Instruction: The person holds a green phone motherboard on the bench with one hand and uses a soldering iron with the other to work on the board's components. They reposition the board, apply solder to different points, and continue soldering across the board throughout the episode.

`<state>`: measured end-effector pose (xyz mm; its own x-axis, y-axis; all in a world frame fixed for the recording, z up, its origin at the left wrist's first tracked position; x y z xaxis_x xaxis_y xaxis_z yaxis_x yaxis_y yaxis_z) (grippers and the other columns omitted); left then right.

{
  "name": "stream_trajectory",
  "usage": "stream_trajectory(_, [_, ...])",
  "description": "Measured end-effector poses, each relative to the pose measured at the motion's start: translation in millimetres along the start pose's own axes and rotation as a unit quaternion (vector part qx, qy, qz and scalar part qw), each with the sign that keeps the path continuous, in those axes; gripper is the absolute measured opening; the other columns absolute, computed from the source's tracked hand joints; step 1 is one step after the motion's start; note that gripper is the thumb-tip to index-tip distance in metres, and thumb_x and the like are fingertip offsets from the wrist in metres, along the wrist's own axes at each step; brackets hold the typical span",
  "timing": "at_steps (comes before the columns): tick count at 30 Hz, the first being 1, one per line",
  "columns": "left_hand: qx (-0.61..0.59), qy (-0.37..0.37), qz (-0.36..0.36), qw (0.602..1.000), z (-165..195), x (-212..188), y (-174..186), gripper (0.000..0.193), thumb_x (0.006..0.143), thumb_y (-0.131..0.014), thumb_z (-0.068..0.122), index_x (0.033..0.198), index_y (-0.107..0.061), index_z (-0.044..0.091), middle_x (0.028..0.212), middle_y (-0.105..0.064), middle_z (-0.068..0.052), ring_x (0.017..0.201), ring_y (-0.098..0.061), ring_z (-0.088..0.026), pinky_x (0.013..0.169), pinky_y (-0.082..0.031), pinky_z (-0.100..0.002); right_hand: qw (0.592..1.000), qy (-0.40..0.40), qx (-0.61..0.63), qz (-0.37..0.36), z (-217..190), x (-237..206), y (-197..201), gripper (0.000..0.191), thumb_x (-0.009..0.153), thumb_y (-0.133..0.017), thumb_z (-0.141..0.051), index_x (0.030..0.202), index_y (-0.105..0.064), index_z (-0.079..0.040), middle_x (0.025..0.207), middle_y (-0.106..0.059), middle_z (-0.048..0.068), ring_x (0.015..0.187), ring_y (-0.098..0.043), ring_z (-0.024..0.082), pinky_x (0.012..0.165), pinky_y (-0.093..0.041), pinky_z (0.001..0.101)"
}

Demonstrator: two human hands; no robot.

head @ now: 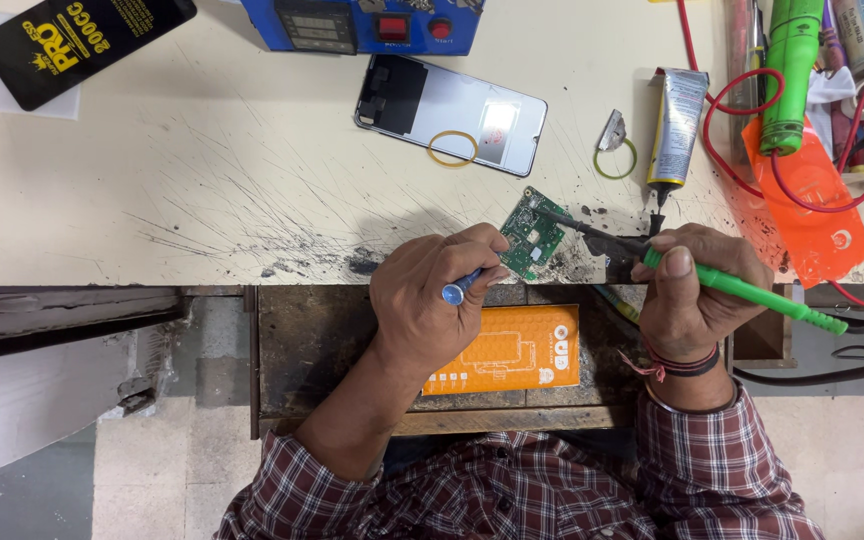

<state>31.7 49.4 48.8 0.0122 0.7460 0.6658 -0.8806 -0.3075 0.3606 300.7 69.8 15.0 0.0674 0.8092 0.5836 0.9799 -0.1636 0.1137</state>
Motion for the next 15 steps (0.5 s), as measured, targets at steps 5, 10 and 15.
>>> stream_trajectory(5, [-0.003,0.001,0.001,1.000,0.1,0.6,0.0,0.015,0.105,-0.068,0.021,0.101,-0.057,0.012,0.101,-0.077,-0.001,0.076,-0.073,-0.015,0.066,-0.055,-0.030,1.000,0.000,-0.005,0.006,-0.1,-0.7,0.8,0.027,0.114,-0.066,-0.019,0.104,-0.056,0.003,0.085,-0.067,0.017,0.057,-0.060,0.015,0.054,-0.050,0.0249])
stream_trajectory(10, [-0.002,0.002,-0.003,1.000,0.7,0.4,0.5,0.016,0.104,-0.069,0.020,0.101,-0.056,0.011,0.101,-0.077,-0.002,0.076,-0.072,-0.016,0.066,-0.055,-0.031,1.000,-0.008,-0.007,0.010,0.6,-1.5,1.0,0.027,0.115,-0.066,-0.020,0.105,-0.055,0.003,0.086,-0.067,0.018,0.056,-0.060,0.015,0.054,-0.049,0.0247])
stream_trajectory(15, [-0.004,-0.002,0.002,1.000,-0.2,-0.5,0.2,0.015,0.104,-0.069,0.020,0.101,-0.057,0.012,0.101,-0.077,-0.001,0.076,-0.073,-0.015,0.065,-0.055,-0.030,1.000,0.004,-0.009,-0.001,-1.2,0.4,-0.3,0.027,0.114,-0.066,-0.019,0.105,-0.056,0.003,0.084,-0.067,0.018,0.056,-0.060,0.015,0.053,-0.050,0.0248])
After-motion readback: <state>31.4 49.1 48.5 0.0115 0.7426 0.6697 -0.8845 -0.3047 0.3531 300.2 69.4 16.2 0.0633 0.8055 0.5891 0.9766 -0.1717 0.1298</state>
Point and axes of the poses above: each hand's wrist, its own x-axis towards the middle knuckle, its own y-axis out of the back of the hand, z = x × y, the point moved 7 cm from there along x, towards the middle knuckle
